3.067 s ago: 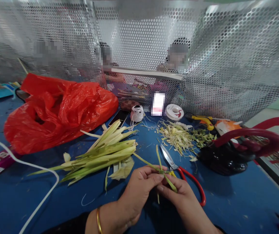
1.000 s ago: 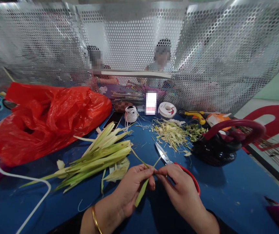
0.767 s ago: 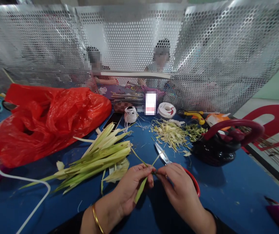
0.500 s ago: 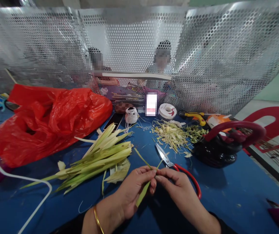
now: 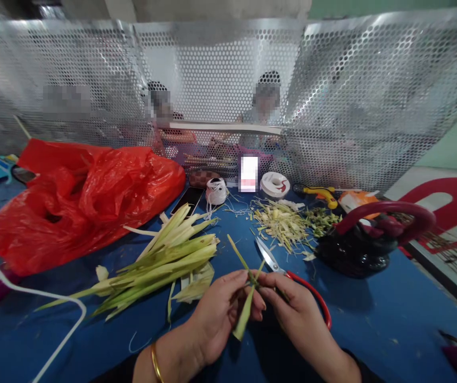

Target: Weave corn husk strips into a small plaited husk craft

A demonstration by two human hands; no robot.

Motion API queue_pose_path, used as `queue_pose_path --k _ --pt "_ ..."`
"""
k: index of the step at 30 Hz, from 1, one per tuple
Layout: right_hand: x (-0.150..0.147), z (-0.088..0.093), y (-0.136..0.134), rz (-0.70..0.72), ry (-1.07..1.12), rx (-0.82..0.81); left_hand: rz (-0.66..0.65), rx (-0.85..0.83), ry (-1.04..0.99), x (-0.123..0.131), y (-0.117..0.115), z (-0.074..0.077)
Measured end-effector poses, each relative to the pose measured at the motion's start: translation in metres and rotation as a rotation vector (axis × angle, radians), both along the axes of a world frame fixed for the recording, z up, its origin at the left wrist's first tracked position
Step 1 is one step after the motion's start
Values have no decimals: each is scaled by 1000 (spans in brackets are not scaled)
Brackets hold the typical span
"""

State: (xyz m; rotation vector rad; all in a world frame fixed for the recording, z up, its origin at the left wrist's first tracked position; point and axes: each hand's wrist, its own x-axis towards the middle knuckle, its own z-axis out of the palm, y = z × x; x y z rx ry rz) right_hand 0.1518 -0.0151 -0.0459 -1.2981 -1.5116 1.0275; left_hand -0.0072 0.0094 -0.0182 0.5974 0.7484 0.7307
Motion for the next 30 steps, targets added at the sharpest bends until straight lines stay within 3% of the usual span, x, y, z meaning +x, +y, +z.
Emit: queue_pose_path --k 5,10,16,19,22,26,30 --pt "0 -2 2 -32 91 -23 -38 28 31 -2 2 4" --pt "-4 5 3 79 137 -69 -51 0 41 -2 3 1" --pt "2 4 0 67 -183 146 31 77 73 0 -2 -1" --pt "3 0 2 64 -232 183 71 91 119 2 -4 0" --pt "4 -3 8 7 -169 210 55 80 123 2 -3 3" --pt "8 2 10 -221 -144 321 93 91 129 -2 0 5" --pt "7 10 3 -160 -257 216 129 103 175 -2 2 4"
